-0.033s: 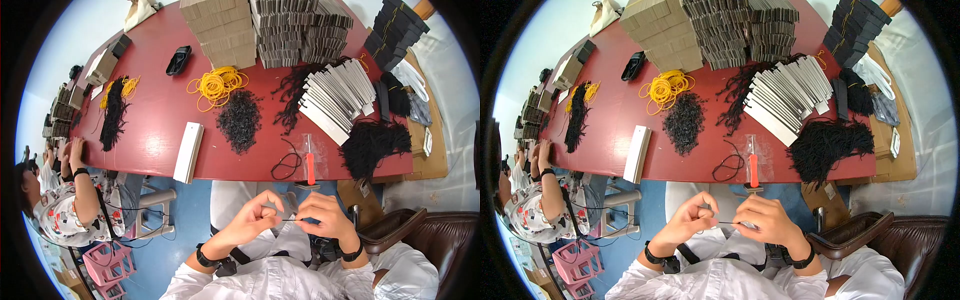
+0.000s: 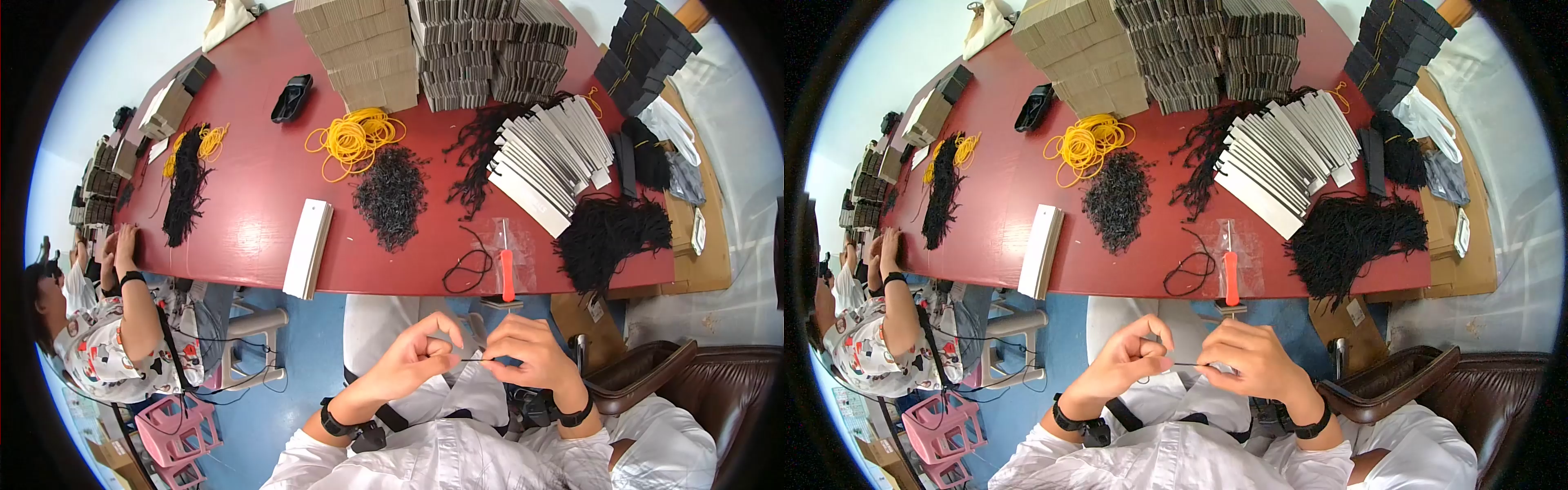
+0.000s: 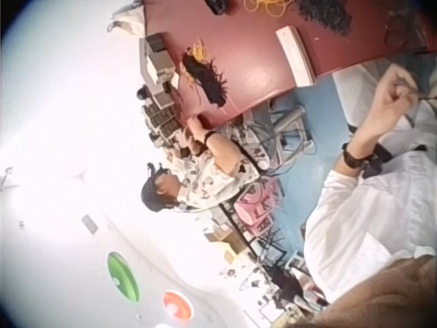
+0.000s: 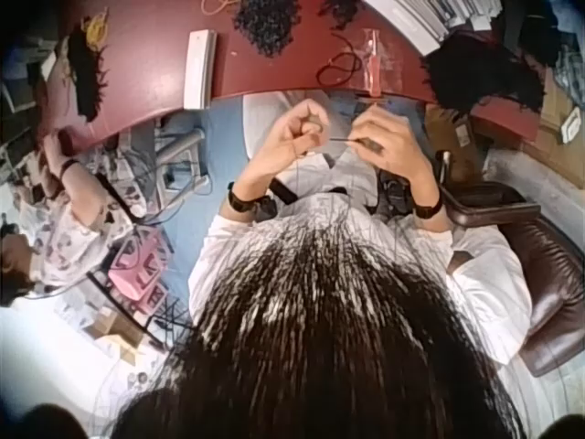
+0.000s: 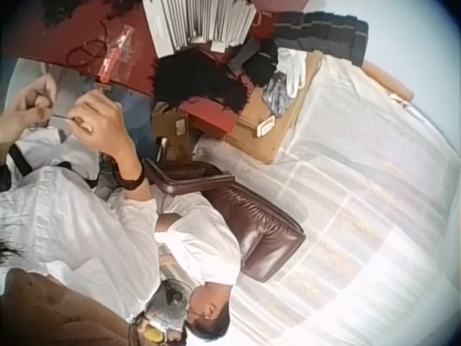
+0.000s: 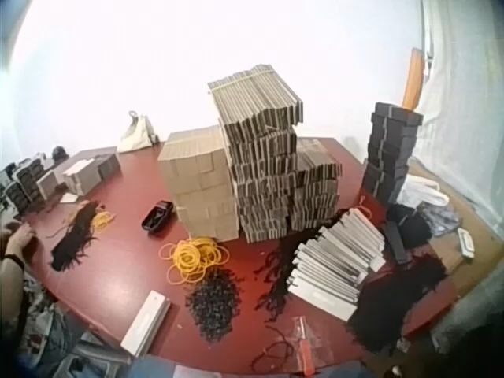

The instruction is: Manually attaching small plastic clips to black elastic cords on a production table.

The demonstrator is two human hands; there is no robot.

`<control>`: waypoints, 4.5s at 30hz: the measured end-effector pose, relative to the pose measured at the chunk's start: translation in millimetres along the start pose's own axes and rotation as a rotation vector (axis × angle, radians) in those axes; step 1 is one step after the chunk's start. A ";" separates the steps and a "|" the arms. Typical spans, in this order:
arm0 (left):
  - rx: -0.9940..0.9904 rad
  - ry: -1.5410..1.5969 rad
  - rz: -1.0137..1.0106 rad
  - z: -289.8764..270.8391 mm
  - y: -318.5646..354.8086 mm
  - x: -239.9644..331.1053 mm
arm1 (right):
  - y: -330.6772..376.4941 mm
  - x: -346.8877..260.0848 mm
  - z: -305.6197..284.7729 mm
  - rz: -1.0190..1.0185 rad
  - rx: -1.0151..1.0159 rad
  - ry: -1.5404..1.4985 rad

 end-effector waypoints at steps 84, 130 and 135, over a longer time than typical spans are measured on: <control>0.715 -1.309 0.890 39.2 -22.2 44.9 | 189.1 198.6 16.3 0.757 0.589 -0.617; 0.338 -0.640 0.259 21.0 -49.2 -24.4 | 179.3 182.0 32.0 0.781 0.487 -0.574; 0.276 -0.481 0.218 20.2 -54.1 -36.7 | 173.0 160.3 26.5 0.805 0.483 -0.709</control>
Point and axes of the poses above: each hand's wrist, its own y-axis away from the middle knuckle, its own z-axis out of the palm, x = y × z, the point moved 10 cm from there along -y, towards the middle knuckle, and after that the axes turned 11 degrees about -y, right-handed, at the moved point
